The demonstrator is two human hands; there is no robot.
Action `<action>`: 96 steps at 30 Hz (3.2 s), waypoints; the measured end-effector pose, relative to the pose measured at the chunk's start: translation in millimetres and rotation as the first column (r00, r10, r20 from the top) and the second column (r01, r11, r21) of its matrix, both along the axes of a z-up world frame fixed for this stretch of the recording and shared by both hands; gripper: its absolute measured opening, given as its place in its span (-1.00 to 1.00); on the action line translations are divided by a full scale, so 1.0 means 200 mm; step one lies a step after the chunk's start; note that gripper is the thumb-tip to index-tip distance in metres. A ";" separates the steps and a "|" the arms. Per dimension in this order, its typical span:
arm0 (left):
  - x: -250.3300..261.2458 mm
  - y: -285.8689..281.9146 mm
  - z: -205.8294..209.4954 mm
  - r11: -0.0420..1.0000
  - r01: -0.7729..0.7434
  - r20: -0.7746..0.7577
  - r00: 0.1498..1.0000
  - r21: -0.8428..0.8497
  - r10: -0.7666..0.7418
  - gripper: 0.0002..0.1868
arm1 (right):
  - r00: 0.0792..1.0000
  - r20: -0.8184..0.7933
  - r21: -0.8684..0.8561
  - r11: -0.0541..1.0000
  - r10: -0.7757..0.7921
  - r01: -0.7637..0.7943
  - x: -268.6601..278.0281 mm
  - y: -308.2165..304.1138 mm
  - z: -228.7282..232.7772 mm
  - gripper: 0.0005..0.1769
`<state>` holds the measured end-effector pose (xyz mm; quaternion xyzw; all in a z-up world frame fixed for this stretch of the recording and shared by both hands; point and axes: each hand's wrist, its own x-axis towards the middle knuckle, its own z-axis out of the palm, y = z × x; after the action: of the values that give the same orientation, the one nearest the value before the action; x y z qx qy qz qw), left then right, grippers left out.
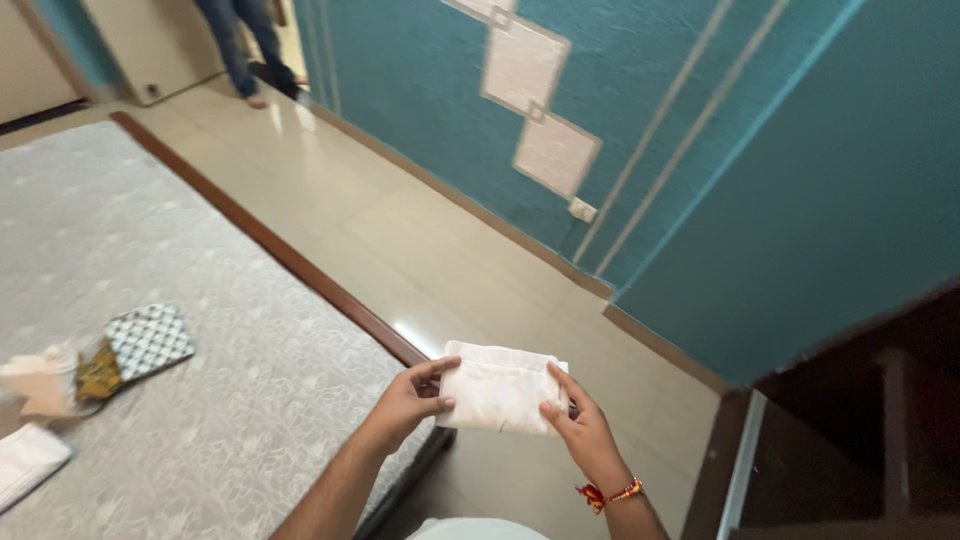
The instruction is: The person folds fabric items on a bed and then places them one by one into the shelves of a wooden wardrobe.
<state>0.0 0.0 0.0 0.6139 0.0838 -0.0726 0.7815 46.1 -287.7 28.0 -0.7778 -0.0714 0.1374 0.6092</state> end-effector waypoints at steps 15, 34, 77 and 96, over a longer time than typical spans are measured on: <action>0.61 -0.42 0.00 0.970 0.244 -0.022 0.970 -0.005 -0.244 -0.30 | 0.962 0.147 0.018 0.973 -0.229 0.229 0.20 -0.41 -0.01 -0.39; 1.80 -0.68 0.10 0.840 0.543 -0.055 0.839 0.019 -0.541 -0.30 | 0.822 0.248 -0.047 0.841 -0.512 0.538 0.99 -0.57 -0.01 -0.42; 3.29 -2.75 0.09 0.806 0.592 -0.023 0.806 0.017 -0.592 -0.27 | 0.809 0.234 0.062 0.839 -0.539 0.541 2.35 -2.57 -0.03 -0.29; 4.46 -3.46 0.09 0.423 0.906 0.046 0.422 0.005 -0.905 -0.28 | 0.439 0.176 0.103 0.460 -0.881 0.882 3.02 -2.82 -0.04 -0.37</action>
<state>891.9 -691.5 18.4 0.5562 -0.2759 -0.4692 0.6280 650.9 -852.6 19.4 -0.7122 0.2812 -0.2794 0.5794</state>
